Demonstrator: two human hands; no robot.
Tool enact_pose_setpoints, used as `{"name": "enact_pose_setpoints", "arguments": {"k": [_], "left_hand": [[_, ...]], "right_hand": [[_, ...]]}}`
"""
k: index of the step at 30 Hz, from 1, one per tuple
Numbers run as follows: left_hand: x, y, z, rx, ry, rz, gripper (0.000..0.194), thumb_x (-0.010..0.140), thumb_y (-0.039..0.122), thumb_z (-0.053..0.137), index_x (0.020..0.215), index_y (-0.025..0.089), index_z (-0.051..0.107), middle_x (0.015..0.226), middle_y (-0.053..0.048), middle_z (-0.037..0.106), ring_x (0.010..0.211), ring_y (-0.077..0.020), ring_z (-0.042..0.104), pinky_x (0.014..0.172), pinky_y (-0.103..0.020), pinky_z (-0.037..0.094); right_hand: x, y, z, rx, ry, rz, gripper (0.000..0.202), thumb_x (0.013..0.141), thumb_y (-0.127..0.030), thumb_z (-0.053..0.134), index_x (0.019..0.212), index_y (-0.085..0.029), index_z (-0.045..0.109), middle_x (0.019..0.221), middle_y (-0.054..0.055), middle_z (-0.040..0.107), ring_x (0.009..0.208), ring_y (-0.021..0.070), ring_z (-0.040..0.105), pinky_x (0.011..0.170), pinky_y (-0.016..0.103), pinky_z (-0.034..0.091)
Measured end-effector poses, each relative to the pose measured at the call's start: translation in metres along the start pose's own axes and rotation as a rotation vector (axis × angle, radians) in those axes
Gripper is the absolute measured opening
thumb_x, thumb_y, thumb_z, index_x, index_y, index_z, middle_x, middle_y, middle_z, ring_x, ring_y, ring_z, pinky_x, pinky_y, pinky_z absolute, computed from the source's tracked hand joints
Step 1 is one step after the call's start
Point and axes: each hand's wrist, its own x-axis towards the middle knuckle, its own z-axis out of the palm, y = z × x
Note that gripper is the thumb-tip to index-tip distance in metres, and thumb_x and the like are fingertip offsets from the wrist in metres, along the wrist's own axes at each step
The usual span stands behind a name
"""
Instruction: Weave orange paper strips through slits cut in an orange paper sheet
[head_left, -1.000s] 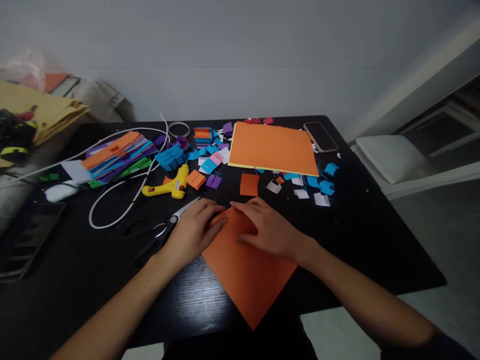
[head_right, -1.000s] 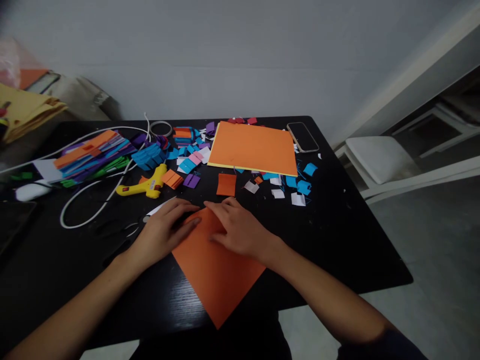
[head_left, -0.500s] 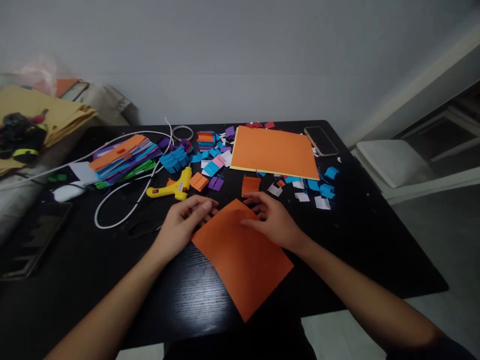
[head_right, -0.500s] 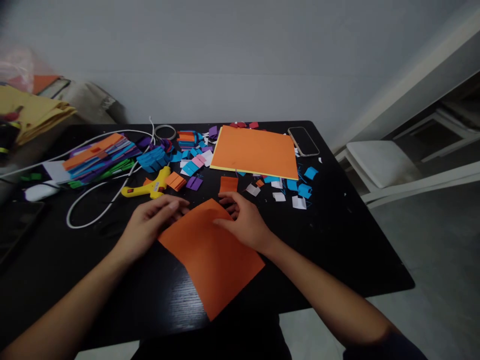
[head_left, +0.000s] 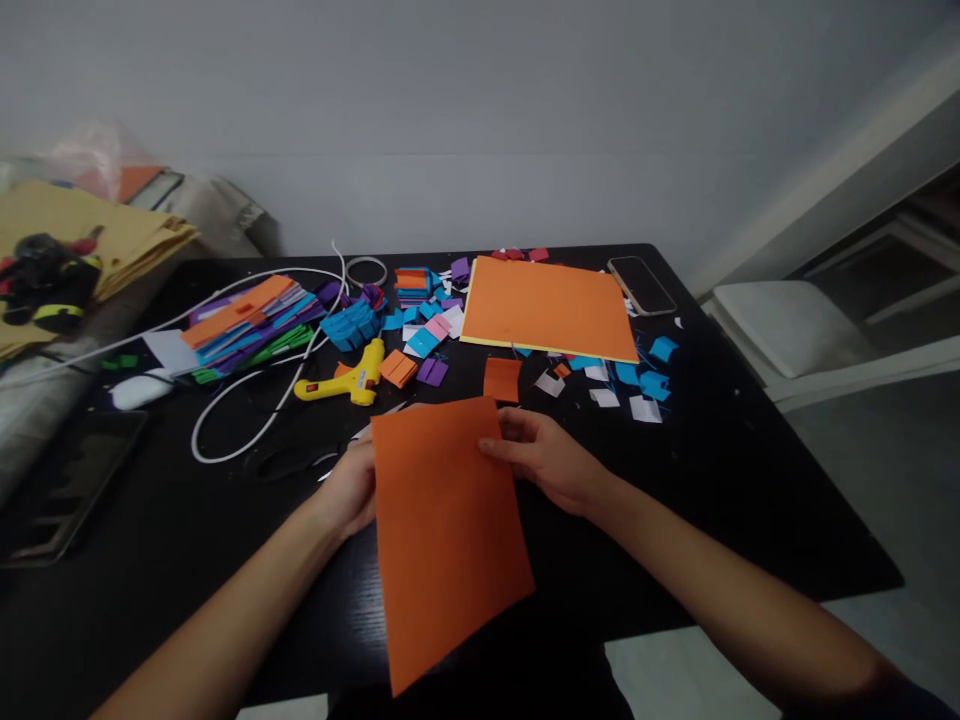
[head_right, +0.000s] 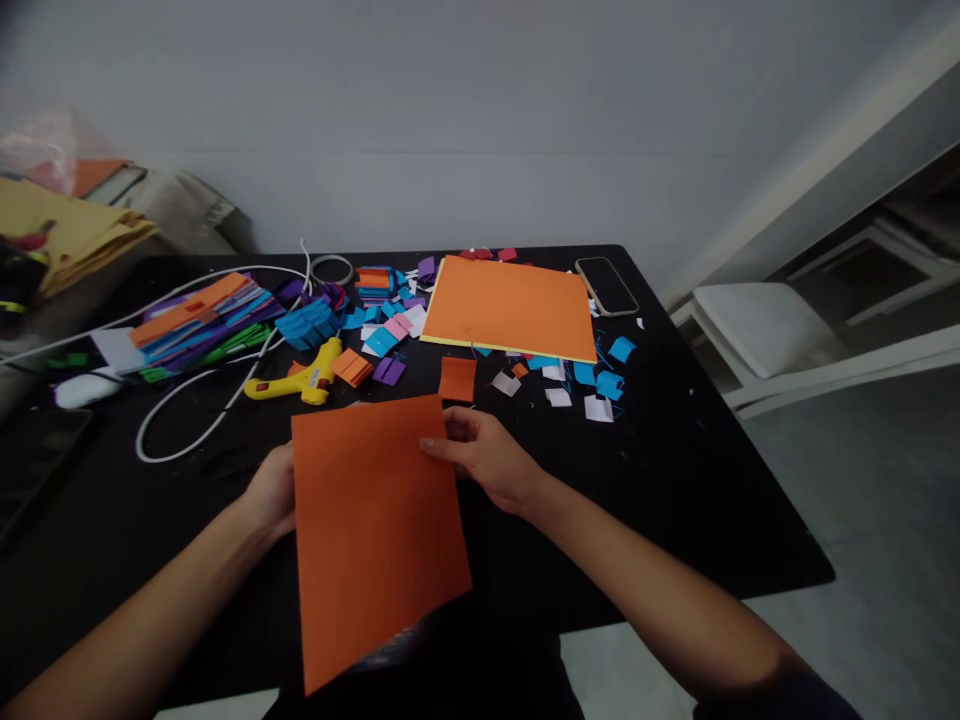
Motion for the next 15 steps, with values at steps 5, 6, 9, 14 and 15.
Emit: {"name": "enact_pose_setpoints", "arguments": {"k": [5,6,9,14,15], "left_hand": [[-0.001,-0.002,-0.015,0.108,-0.283,-0.024,0.048,0.062,0.022,0.080,0.109,0.019,0.080,0.091,-0.008,0.079,0.087,-0.0295,0.076,0.071,-0.033,0.062],[0.000,-0.003,-0.018,0.138,-0.328,-0.022,0.050,0.062,0.020,0.081,0.111,0.021,0.080,0.096,-0.008,0.079,0.091,-0.0298,0.076,0.072,-0.033,0.062],[0.002,-0.005,-0.022,0.263,-0.447,0.016,0.061,0.064,0.022,0.087,0.123,0.027,0.075,0.121,-0.010,0.075,0.108,-0.0308,0.072,0.082,-0.035,0.061],[0.007,-0.010,-0.017,0.531,-0.561,0.138,0.097,0.064,0.031,0.097,0.150,0.032,0.052,0.151,-0.016,0.054,0.128,-0.0341,0.061,0.085,-0.037,0.060],[0.007,-0.011,-0.017,0.569,-0.569,0.155,0.102,0.064,0.034,0.098,0.153,0.033,0.047,0.153,-0.017,0.051,0.129,-0.0339,0.060,0.086,-0.038,0.060]], "right_hand": [[-0.001,0.002,0.002,0.039,0.056,-0.032,0.037,0.069,-0.040,0.094,0.084,-0.018,0.068,0.083,-0.002,0.066,0.074,0.0119,0.062,0.067,0.025,0.051],[-0.002,0.002,0.003,0.035,0.065,-0.047,0.037,0.071,-0.041,0.093,0.082,-0.018,0.067,0.081,-0.002,0.065,0.072,0.0115,0.061,0.065,0.024,0.049],[-0.003,0.006,0.004,-0.012,0.115,-0.112,0.036,0.075,-0.044,0.089,0.081,-0.018,0.065,0.079,-0.002,0.063,0.070,0.0117,0.058,0.064,0.025,0.044],[-0.006,0.010,0.007,-0.161,0.079,-0.152,0.039,0.080,-0.052,0.084,0.080,-0.020,0.061,0.079,-0.002,0.062,0.071,0.0137,0.056,0.066,0.027,0.043],[-0.006,0.010,0.007,-0.178,0.067,-0.154,0.040,0.080,-0.053,0.083,0.082,-0.020,0.061,0.080,-0.002,0.061,0.072,0.0140,0.055,0.066,0.027,0.043]]}}
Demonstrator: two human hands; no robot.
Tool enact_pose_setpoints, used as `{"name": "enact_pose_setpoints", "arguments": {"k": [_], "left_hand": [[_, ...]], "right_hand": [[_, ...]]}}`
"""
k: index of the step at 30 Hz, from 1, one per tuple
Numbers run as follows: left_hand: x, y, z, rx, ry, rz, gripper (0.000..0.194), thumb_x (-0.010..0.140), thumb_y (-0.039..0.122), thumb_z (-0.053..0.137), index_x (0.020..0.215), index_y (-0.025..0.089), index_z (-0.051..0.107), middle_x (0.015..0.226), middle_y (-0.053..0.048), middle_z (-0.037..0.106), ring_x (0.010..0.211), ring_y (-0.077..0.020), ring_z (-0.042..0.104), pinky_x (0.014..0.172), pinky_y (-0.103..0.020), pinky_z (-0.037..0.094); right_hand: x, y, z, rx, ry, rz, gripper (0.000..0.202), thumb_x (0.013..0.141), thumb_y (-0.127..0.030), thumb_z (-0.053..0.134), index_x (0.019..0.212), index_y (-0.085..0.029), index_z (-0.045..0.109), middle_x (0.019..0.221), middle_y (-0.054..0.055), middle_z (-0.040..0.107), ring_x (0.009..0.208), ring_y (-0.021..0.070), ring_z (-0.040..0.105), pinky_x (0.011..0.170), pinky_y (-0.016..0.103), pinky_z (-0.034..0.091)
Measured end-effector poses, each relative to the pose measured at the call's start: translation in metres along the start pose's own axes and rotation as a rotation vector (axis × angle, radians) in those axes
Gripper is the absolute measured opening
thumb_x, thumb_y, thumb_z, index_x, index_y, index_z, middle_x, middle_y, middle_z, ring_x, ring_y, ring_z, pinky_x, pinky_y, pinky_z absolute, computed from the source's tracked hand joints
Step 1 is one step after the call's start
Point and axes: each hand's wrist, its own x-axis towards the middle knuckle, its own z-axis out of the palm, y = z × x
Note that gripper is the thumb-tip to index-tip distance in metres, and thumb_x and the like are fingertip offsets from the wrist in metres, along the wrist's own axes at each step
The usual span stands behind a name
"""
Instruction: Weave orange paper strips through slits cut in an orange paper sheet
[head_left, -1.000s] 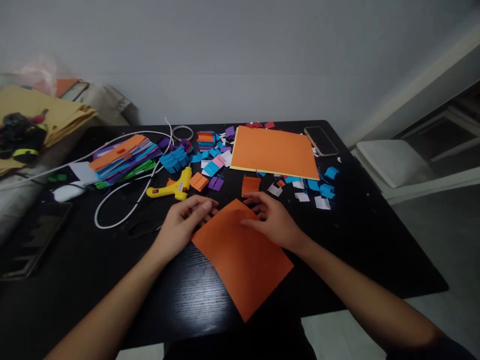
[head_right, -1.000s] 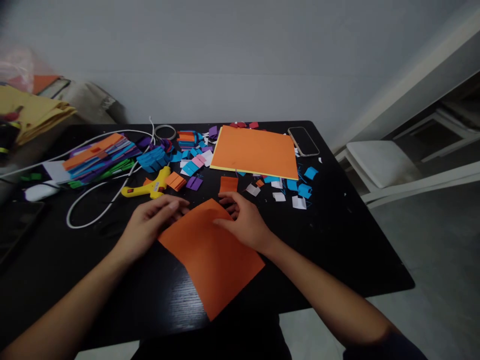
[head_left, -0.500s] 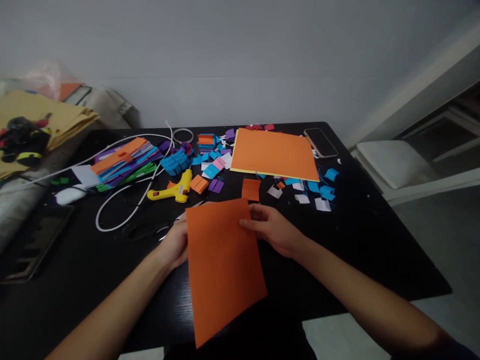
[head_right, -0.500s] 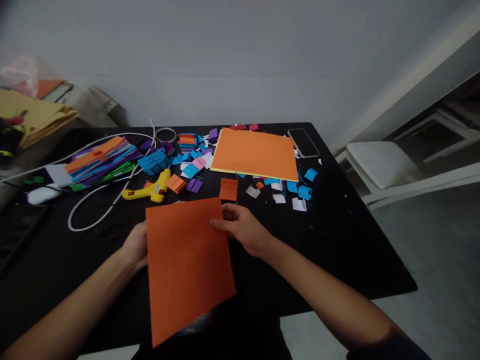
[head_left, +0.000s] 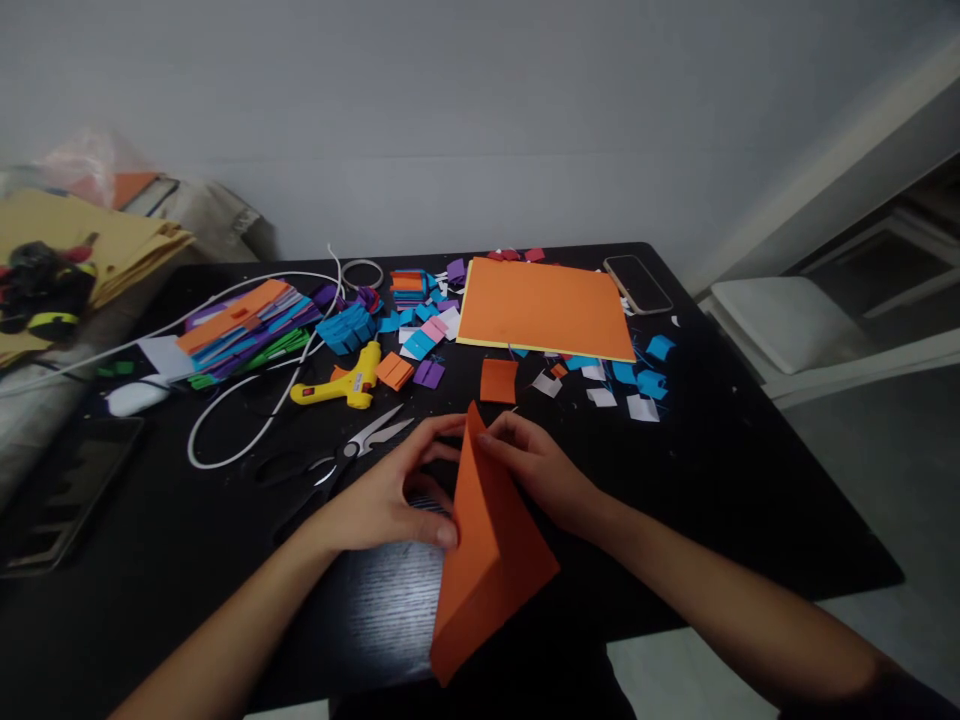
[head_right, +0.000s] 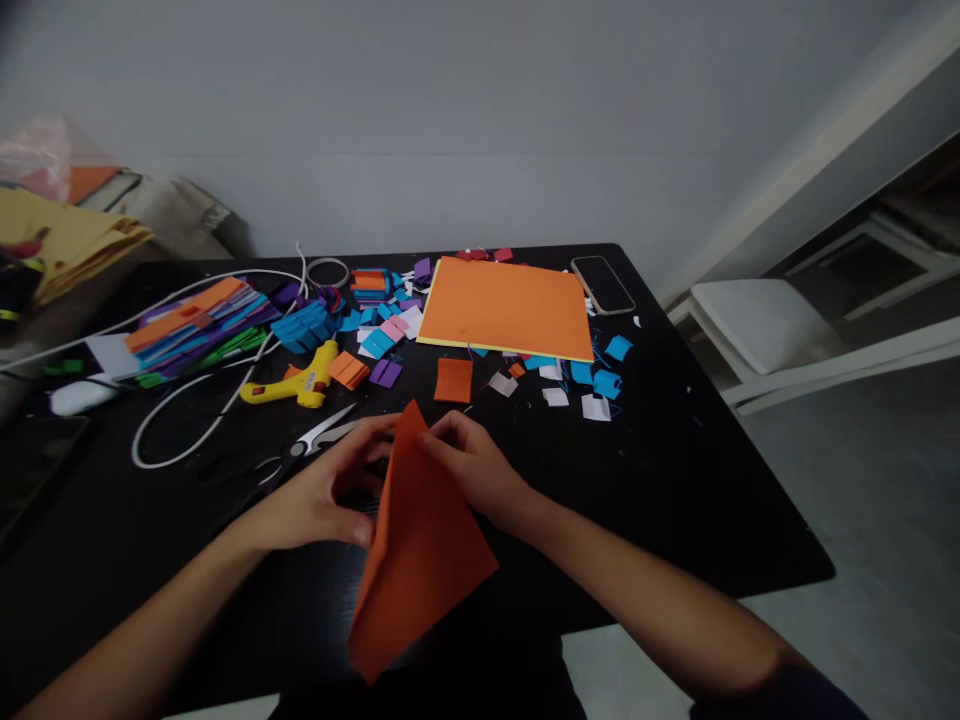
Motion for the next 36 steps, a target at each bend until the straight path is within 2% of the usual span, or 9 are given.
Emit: {"name": "enact_pose_setpoints", "arguments": {"k": [4,6,11,13,18,23,26,30,36], "left_hand": [[-0.001,0.000,0.003,0.085,-0.016,-0.010,0.120,0.057,0.037,0.101,0.159,0.033,0.037,0.154,-0.018,0.050,0.126,-0.0341,0.061,0.092,-0.043,0.058],[-0.002,0.001,0.003,0.117,0.002,-0.017,0.116,0.056,0.034,0.101,0.156,0.032,0.043,0.149,-0.016,0.056,0.125,-0.0346,0.062,0.097,-0.047,0.057],[-0.008,-0.004,-0.001,0.177,0.076,-0.026,0.044,0.069,0.036,0.091,0.110,0.024,0.078,0.119,-0.012,0.077,0.114,-0.0368,0.070,0.102,-0.053,0.056],[-0.010,-0.008,-0.003,0.137,0.083,-0.056,0.036,0.073,0.042,0.088,0.103,0.023,0.080,0.110,-0.011,0.080,0.104,-0.0361,0.073,0.095,-0.051,0.059],[-0.012,-0.011,-0.005,0.076,0.137,0.017,0.065,0.073,0.067,0.083,0.119,0.021,0.076,0.121,-0.015,0.076,0.113,-0.0381,0.069,0.095,-0.048,0.059],[-0.005,-0.004,0.000,0.054,0.151,0.050,0.076,0.077,0.077,0.073,0.127,0.021,0.072,0.123,-0.015,0.074,0.122,-0.0388,0.065,0.103,-0.048,0.055],[-0.001,0.001,0.004,0.046,0.195,-0.011,0.069,0.079,0.070,0.077,0.125,0.019,0.070,0.118,-0.014,0.074,0.111,-0.0351,0.069,0.094,-0.044,0.058],[0.003,0.006,0.008,0.021,0.267,-0.096,0.053,0.079,0.048,0.085,0.120,0.020,0.067,0.106,-0.008,0.075,0.090,-0.0257,0.072,0.076,-0.034,0.059],[0.005,0.008,0.007,0.024,0.275,-0.109,0.046,0.076,0.038,0.088,0.114,0.020,0.069,0.104,-0.006,0.076,0.090,-0.0234,0.071,0.078,-0.033,0.058]], "right_hand": [[0.000,0.002,0.001,0.020,-0.015,-0.013,0.040,0.080,-0.055,0.082,0.089,-0.022,0.060,0.083,-0.003,0.060,0.074,0.0144,0.055,0.066,0.027,0.043],[0.001,0.003,0.000,0.060,-0.002,0.001,0.038,0.080,-0.052,0.082,0.091,-0.023,0.059,0.084,-0.003,0.061,0.073,0.0142,0.056,0.066,0.026,0.043],[0.002,0.005,-0.001,0.155,0.020,0.027,0.032,0.083,-0.044,0.079,0.093,-0.023,0.057,0.092,0.000,0.066,0.080,0.0169,0.064,0.074,0.030,0.050],[0.002,0.005,0.000,0.135,0.014,0.006,0.030,0.085,-0.044,0.076,0.095,-0.024,0.056,0.097,0.002,0.068,0.087,0.0195,0.067,0.078,0.033,0.053],[0.002,0.005,0.001,-0.044,-0.004,-0.110,0.029,0.085,-0.043,0.078,0.091,-0.023,0.058,0.091,0.001,0.066,0.089,0.0184,0.066,0.085,0.034,0.054],[0.001,0.006,0.002,-0.106,-0.040,-0.129,0.038,0.077,-0.045,0.087,0.088,-0.021,0.060,0.086,0.000,0.065,0.072,0.0137,0.060,0.059,0.026,0.050],[0.000,0.006,0.003,-0.033,-0.108,-0.095,0.043,0.073,-0.043,0.090,0.094,-0.021,0.059,0.090,0.000,0.068,0.065,0.0130,0.063,0.049,0.023,0.050],[-0.003,0.003,0.005,-0.029,-0.164,-0.100,0.039,0.077,-0.031,0.087,0.103,-0.021,0.061,0.085,-0.001,0.070,0.067,0.0150,0.069,0.052,0.025,0.056],[-0.004,-0.003,0.003,-0.030,-0.091,-0.195,0.026,0.088,-0.035,0.076,0.107,-0.021,0.066,0.091,0.003,0.072,0.072,0.0158,0.070,0.057,0.029,0.061]]}}
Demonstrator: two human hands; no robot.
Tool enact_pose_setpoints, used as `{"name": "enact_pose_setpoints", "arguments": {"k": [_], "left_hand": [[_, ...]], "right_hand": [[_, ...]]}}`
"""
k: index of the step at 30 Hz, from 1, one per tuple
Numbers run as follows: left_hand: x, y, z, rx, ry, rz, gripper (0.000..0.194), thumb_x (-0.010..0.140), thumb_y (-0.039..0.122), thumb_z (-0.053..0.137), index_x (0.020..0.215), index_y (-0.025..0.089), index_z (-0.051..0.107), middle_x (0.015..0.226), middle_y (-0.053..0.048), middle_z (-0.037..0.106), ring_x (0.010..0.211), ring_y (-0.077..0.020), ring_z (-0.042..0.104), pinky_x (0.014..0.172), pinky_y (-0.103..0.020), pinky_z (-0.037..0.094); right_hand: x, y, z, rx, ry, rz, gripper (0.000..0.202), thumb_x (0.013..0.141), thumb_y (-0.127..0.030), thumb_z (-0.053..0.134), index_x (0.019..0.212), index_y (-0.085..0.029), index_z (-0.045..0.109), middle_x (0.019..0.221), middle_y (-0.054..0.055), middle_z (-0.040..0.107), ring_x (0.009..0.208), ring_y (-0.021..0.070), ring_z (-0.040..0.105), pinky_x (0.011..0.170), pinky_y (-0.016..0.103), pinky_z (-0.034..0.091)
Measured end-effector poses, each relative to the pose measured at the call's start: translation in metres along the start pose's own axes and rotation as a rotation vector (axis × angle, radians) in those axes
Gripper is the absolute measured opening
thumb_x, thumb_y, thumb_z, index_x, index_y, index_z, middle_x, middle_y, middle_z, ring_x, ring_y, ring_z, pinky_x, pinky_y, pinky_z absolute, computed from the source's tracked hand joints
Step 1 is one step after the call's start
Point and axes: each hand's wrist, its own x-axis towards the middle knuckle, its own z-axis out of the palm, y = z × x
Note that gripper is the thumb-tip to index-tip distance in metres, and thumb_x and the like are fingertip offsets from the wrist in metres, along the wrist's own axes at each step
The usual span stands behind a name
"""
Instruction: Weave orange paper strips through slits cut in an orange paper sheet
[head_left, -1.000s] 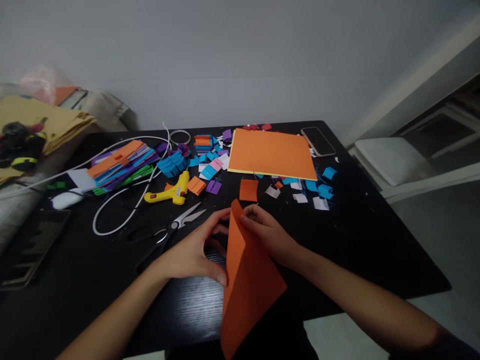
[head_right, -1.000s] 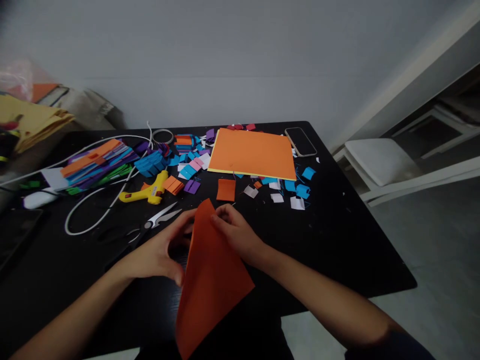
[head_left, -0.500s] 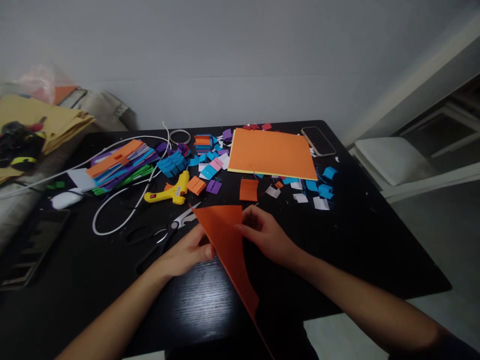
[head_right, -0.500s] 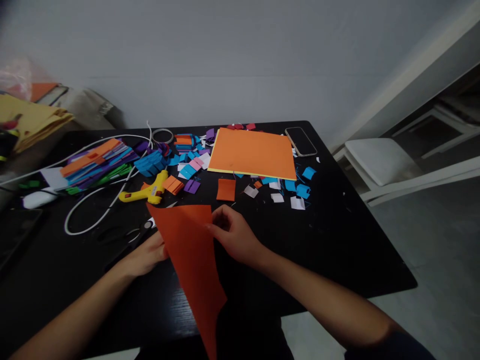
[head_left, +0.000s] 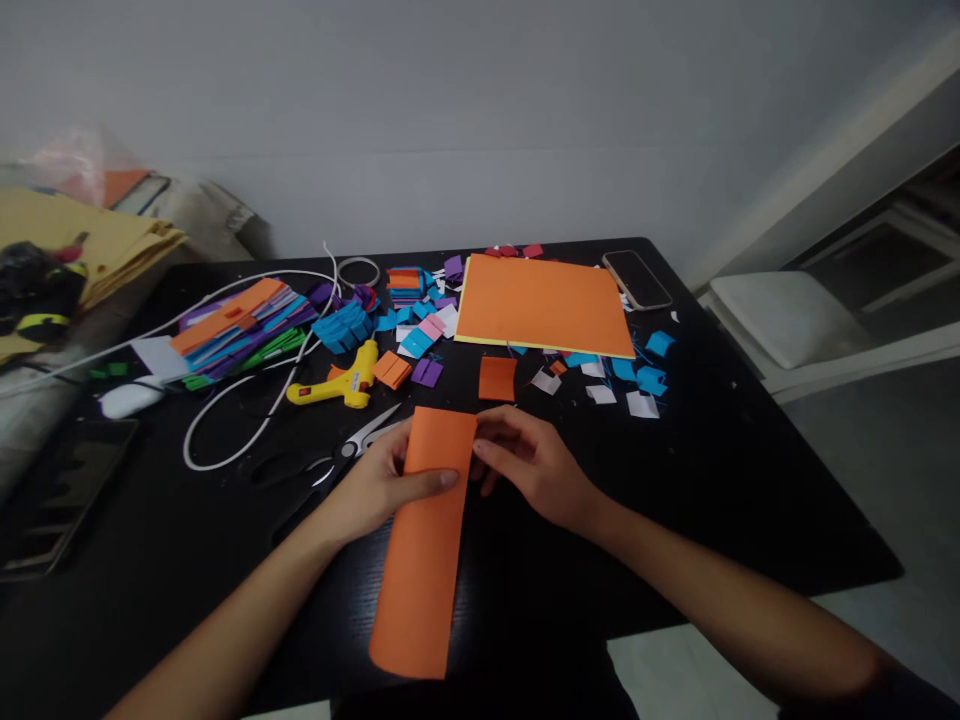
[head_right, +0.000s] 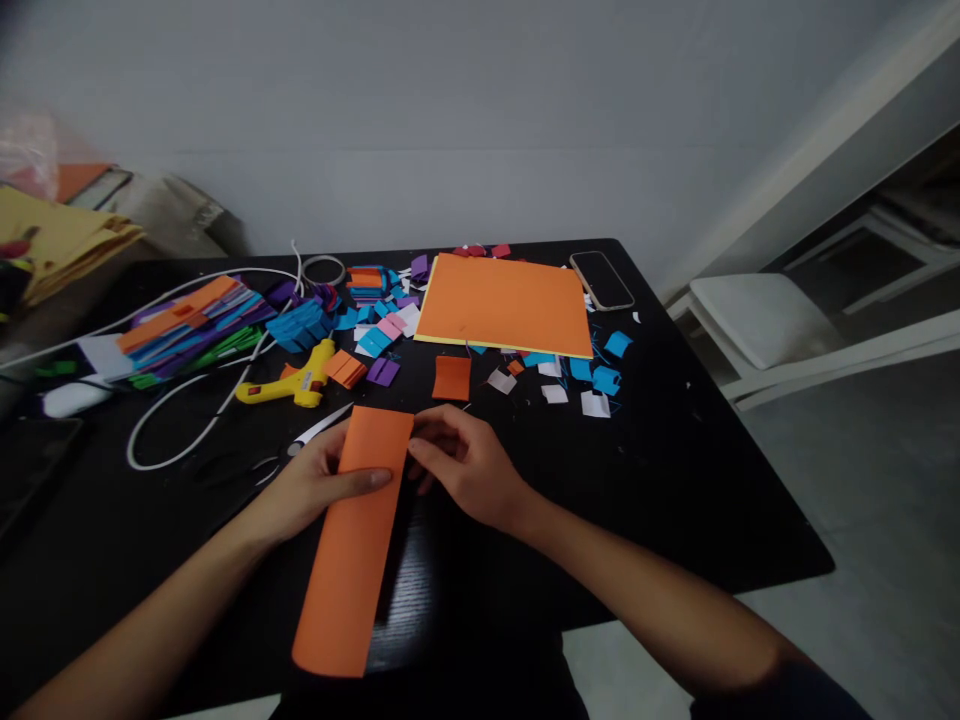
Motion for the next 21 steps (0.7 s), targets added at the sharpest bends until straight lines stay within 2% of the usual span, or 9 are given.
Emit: {"name": "enact_pose_setpoints", "arguments": {"k": [5,9,14,17,21], "left_hand": [[0.0000,-0.0015,-0.0005,-0.014,-0.008,-0.021,0.048,0.076,0.036,0.088,0.117,0.020,0.069,0.103,-0.007,0.076,0.086,-0.0227,0.072,0.075,-0.032,0.057],[-0.0004,0.0012,0.0017,-0.039,-0.036,-0.045,0.049,0.075,0.032,0.088,0.117,0.021,0.067,0.100,-0.005,0.076,0.084,-0.0221,0.071,0.070,-0.030,0.055],[-0.0016,0.0012,-0.0003,-0.055,-0.067,-0.060,0.048,0.070,0.023,0.089,0.112,0.020,0.066,0.092,0.001,0.070,0.077,-0.0153,0.065,0.068,-0.025,0.051],[-0.0020,-0.0009,-0.0029,-0.068,-0.082,-0.059,0.041,0.075,0.028,0.088,0.110,0.020,0.068,0.092,0.001,0.069,0.077,-0.0142,0.064,0.067,-0.023,0.050],[-0.0009,-0.0027,-0.0026,-0.111,-0.008,-0.049,0.032,0.082,0.036,0.085,0.106,0.020,0.069,0.091,0.000,0.072,0.077,-0.0140,0.066,0.068,-0.023,0.050]], "right_hand": [[0.0004,0.0002,-0.0002,0.014,0.068,-0.072,0.027,0.090,-0.040,0.074,0.110,-0.023,0.069,0.091,0.004,0.072,0.079,0.0183,0.073,0.066,0.035,0.067],[0.0000,0.0023,0.0015,-0.010,0.111,-0.066,0.032,0.084,-0.036,0.082,0.110,-0.024,0.070,0.088,0.002,0.073,0.076,0.0182,0.073,0.068,0.036,0.068],[-0.0003,0.0038,0.0012,-0.030,0.113,-0.054,0.027,0.080,-0.033,0.085,0.102,-0.023,0.073,0.088,0.001,0.073,0.076,0.0172,0.073,0.071,0.035,0.067],[-0.0014,0.0038,0.0012,-0.039,0.098,-0.036,0.026,0.080,-0.031,0.086,0.101,-0.023,0.074,0.087,0.001,0.075,0.076,0.0173,0.074,0.074,0.036,0.066],[-0.0034,0.0043,0.0026,-0.048,0.071,-0.022,0.025,0.079,-0.030,0.086,0.100,-0.023,0.075,0.086,0.001,0.075,0.075,0.0163,0.074,0.076,0.035,0.065]]}}
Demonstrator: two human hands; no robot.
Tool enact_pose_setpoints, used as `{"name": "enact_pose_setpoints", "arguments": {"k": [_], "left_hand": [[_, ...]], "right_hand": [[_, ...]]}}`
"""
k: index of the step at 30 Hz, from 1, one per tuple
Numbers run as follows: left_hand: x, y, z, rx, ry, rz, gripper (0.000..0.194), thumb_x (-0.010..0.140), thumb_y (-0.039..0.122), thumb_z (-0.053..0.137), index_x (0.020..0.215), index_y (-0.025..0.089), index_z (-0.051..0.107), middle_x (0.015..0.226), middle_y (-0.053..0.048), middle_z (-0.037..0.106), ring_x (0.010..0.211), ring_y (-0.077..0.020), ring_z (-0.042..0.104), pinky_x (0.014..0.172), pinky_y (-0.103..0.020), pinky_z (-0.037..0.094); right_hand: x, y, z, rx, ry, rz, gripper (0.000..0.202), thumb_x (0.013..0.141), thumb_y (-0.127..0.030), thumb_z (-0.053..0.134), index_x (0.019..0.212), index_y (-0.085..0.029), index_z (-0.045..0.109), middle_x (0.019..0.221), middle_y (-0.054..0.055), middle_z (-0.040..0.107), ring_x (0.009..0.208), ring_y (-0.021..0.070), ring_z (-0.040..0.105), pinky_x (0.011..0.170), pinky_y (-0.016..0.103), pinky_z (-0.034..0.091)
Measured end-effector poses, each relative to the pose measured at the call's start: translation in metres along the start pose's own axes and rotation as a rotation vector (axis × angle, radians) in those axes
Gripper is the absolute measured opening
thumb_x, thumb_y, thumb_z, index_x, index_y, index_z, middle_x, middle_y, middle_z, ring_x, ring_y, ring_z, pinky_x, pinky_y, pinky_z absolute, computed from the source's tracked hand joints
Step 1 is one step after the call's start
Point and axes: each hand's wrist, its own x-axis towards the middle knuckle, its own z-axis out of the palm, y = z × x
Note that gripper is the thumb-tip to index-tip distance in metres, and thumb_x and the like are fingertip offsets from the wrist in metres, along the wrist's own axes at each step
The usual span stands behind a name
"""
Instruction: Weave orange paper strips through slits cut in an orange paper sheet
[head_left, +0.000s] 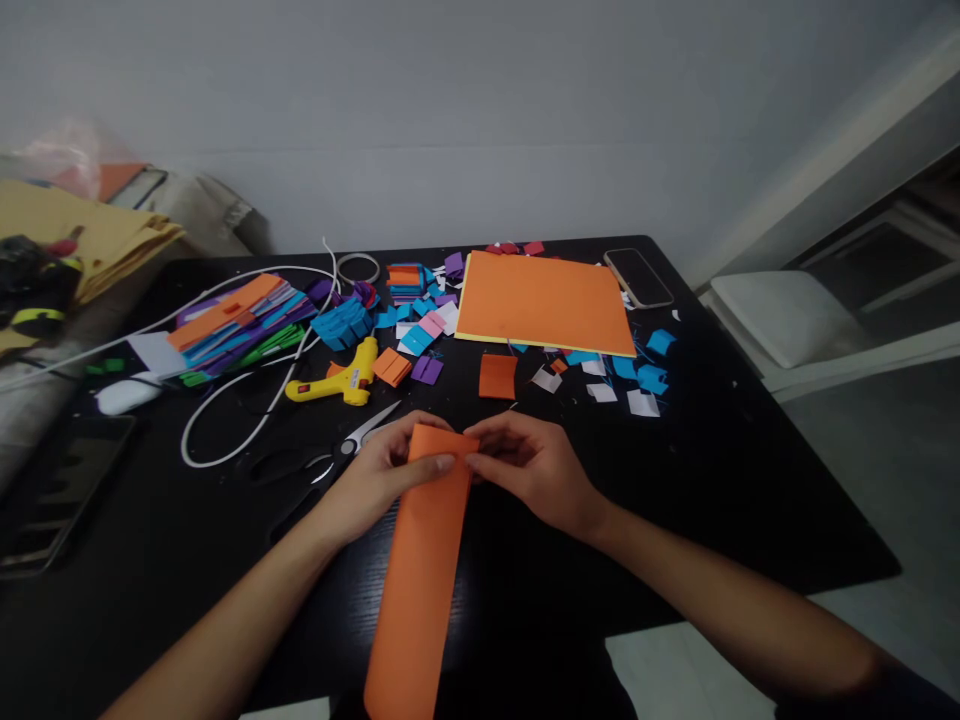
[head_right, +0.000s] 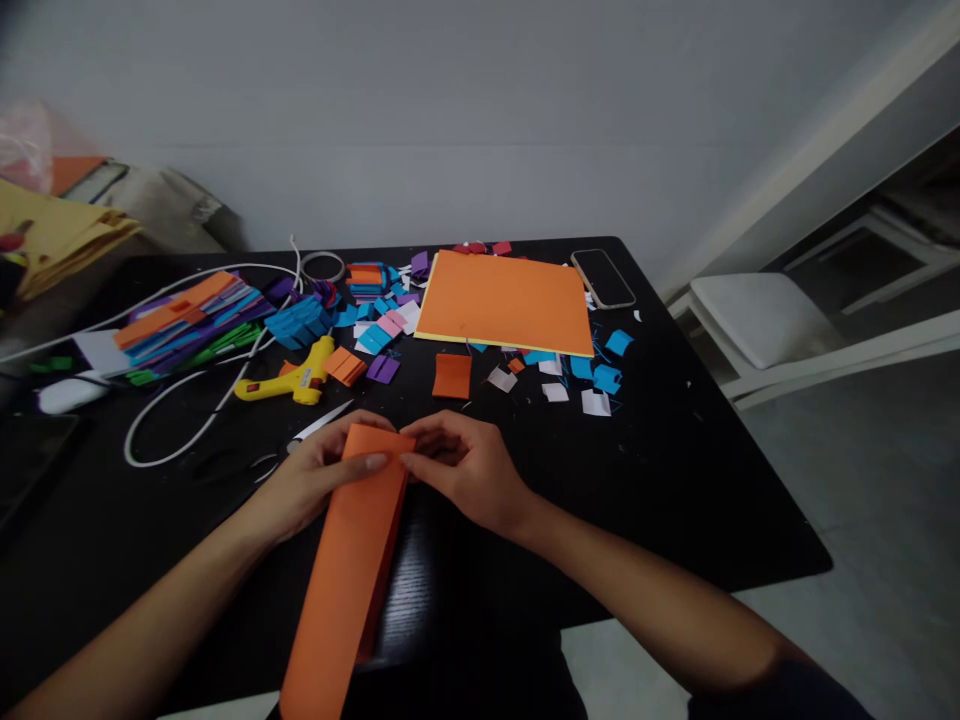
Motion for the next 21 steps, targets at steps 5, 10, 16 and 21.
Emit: {"name": "enact_pose_setpoints", "arguments": {"k": [5,10,16,21], "left_hand": [[0.0019,-0.0026,0.0015,-0.037,0.050,-0.083,0.032,0.078,0.041,0.088,0.088,0.015,0.072,0.078,-0.001,0.073,0.064,-0.0118,0.063,0.061,-0.021,0.047],[0.0015,-0.0046,0.0005,-0.049,0.089,-0.117,0.035,0.073,0.040,0.092,0.083,0.014,0.071,0.075,-0.001,0.073,0.061,-0.0108,0.062,0.058,-0.020,0.046],[0.0015,-0.0035,-0.0004,-0.081,0.067,-0.118,0.033,0.074,0.037,0.092,0.084,0.013,0.072,0.077,-0.002,0.075,0.062,-0.0102,0.064,0.058,-0.019,0.047],[0.0007,-0.0012,0.0008,-0.145,0.075,-0.128,0.030,0.071,0.034,0.094,0.080,0.014,0.073,0.072,-0.001,0.074,0.059,-0.0094,0.064,0.056,-0.018,0.047]], "right_hand": [[0.0000,0.0026,0.0013,-0.001,-0.016,-0.026,0.025,0.077,-0.027,0.088,0.100,-0.022,0.077,0.085,0.000,0.076,0.075,0.0144,0.074,0.074,0.030,0.063],[0.0014,0.0053,0.0000,0.042,-0.037,-0.033,0.031,0.073,-0.025,0.091,0.101,-0.021,0.079,0.088,0.001,0.080,0.078,0.0149,0.076,0.074,0.028,0.064],[0.0012,0.0036,-0.0014,0.114,-0.073,-0.025,0.027,0.076,-0.022,0.090,0.102,-0.024,0.081,0.088,-0.001,0.081,0.074,0.0116,0.078,0.071,0.022,0.065],[0.0007,0.0036,-0.0017,0.092,-0.066,-0.048,0.027,0.075,-0.020,0.091,0.100,-0.025,0.082,0.086,-0.001,0.082,0.073,0.0117,0.078,0.071,0.022,0.064]]}}
